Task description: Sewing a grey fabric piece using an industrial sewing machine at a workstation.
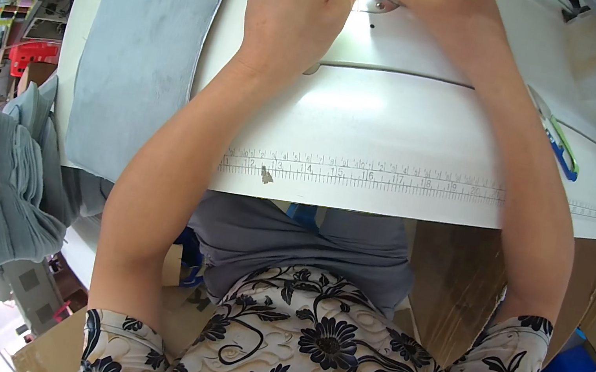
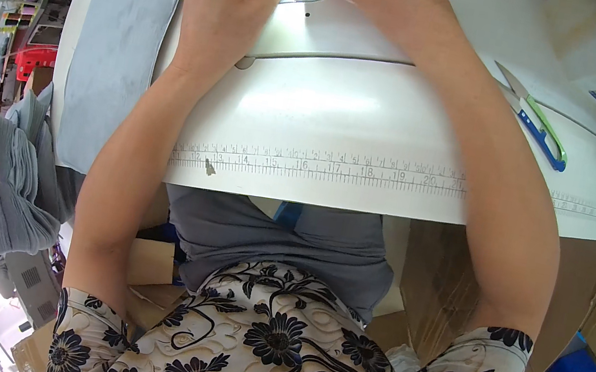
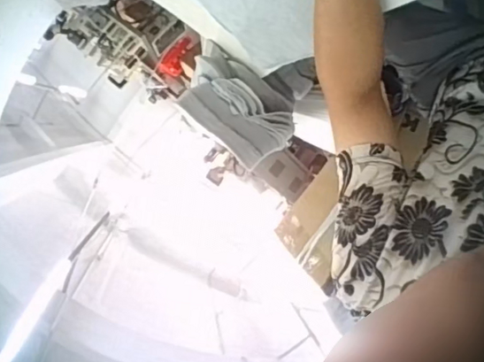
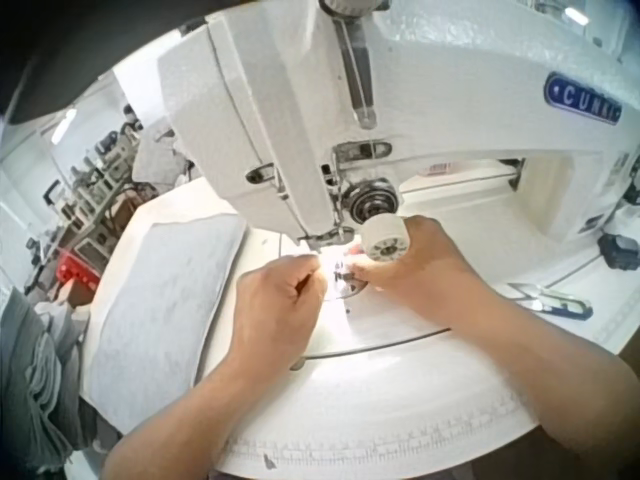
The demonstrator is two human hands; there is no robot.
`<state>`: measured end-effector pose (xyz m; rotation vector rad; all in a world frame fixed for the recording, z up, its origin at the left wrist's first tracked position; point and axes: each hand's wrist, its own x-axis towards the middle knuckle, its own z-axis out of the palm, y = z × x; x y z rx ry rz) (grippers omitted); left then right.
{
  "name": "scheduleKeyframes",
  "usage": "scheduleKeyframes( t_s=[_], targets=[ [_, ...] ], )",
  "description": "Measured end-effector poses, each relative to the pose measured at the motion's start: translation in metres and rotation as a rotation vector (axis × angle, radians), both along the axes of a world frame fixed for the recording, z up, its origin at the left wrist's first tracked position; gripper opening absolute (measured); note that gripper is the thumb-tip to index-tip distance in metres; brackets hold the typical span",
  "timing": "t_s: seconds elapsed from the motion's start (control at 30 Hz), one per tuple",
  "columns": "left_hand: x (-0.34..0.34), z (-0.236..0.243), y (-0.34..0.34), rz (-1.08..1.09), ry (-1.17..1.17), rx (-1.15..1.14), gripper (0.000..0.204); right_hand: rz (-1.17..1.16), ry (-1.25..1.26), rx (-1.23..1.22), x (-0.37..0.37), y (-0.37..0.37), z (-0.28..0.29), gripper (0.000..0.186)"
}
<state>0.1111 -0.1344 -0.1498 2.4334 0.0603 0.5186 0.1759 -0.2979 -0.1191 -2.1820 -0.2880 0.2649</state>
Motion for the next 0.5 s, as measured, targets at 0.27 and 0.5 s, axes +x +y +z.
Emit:
scheduleKeyframes(
  t_s=[0.27,0.5],
  targets=[
    [0.003,0.002,-0.003,-0.024,-0.044,0.058,0.02,0.034,-0.031,0.116,0.016,0.0,-0.033,0.024],
    [-0.026,0.018,0.001,-0.256,-0.3,0.626,0.029,0.343,-0.335,-0.245,-0.006,-0.028,-0.005,0.021]
  ],
)
